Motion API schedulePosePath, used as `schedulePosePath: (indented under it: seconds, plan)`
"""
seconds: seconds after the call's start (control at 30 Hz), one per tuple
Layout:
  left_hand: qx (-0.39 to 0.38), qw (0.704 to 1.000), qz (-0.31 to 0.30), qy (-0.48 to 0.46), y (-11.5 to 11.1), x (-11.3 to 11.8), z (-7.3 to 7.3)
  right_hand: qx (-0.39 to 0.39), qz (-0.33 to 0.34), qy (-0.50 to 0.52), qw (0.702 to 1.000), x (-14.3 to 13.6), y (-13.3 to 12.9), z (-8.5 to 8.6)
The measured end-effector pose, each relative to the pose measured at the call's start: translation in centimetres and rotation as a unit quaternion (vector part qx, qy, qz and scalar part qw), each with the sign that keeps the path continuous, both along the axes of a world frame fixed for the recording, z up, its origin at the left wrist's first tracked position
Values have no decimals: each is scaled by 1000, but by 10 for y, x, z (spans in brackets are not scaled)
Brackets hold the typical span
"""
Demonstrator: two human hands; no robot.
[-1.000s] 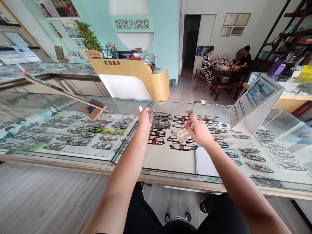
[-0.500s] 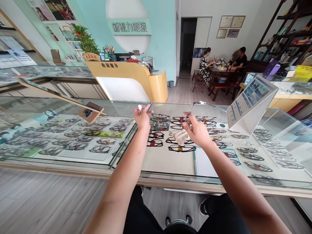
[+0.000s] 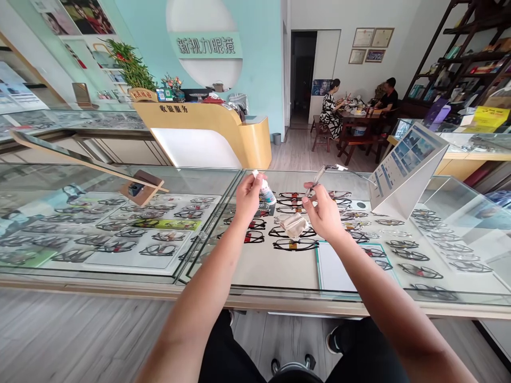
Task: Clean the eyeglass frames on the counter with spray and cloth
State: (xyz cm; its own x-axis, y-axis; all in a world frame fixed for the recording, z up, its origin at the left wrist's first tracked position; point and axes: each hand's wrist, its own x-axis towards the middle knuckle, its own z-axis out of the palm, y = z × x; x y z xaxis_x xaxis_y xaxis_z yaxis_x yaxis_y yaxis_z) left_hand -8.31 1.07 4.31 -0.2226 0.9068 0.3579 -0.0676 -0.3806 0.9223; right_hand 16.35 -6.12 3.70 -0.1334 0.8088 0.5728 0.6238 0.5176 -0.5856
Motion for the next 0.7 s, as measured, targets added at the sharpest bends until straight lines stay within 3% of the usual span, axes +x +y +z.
schedulePosePath:
  seconds: [0.1, 0.2, 0.3, 0.43, 0.7]
  plan:
    - [42, 997, -65, 15, -7, 9, 0, -12, 38, 65, 997, 0, 0, 2]
    - [-5, 986, -165, -25, -15, 15, 2, -23, 85, 134, 987, 0, 2, 3]
    - [-39, 972, -227, -44, -18, 17, 4, -39, 126, 209, 969, 1, 6, 1]
    - [-49, 963, -263, -16, -16, 15, -1, -61, 155, 273, 948, 3, 10, -3]
    - [-56, 946, -318, -15, -21, 18, -3, -86, 173, 287, 938, 4, 10, -2]
